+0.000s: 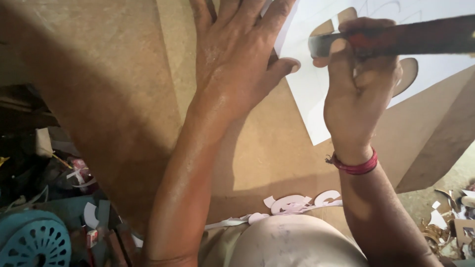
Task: Cutting out stencil letters and shapes from a sheet of paper using a utility knife and a pencil.
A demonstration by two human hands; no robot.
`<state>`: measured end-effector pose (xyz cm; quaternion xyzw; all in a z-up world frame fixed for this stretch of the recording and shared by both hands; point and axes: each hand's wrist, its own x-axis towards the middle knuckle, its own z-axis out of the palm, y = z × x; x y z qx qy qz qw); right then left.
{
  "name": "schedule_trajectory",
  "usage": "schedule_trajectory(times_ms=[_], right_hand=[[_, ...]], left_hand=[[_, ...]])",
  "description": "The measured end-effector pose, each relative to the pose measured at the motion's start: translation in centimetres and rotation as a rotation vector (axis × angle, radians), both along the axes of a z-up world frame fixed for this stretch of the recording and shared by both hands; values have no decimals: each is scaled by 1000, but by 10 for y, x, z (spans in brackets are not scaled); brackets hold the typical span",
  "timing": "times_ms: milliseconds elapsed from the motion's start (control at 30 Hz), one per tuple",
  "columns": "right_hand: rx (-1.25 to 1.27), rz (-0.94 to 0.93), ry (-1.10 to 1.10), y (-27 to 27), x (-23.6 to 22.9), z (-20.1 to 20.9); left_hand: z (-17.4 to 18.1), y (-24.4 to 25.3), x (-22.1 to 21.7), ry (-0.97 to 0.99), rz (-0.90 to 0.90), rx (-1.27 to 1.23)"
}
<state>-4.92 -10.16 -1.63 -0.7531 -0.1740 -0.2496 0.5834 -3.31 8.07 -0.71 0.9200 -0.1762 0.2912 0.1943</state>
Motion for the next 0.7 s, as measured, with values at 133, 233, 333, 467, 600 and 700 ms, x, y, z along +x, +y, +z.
schedule_trajectory(times_ms=[133, 233, 333, 467, 600, 700], right_hand=[[-104, 63, -74, -3, -1, 0], [-193, 82, -101, -7, 0, 3], [-253, 88, -103, -8, 0, 9], [-379, 84, -166, -14, -1, 12], [-321, 66, -76, -12, -1, 15], [-411, 107, -202, -19, 1, 11]], left_hand=[[7, 0, -4, 13, -19, -32], [9, 0, -4, 12, -22, -44], [8, -1, -4, -24, -21, -42], [6, -1, -3, -28, -6, -17], [6, 0, -3, -42, -25, -31], [6, 0, -4, -22, -15, -11]])
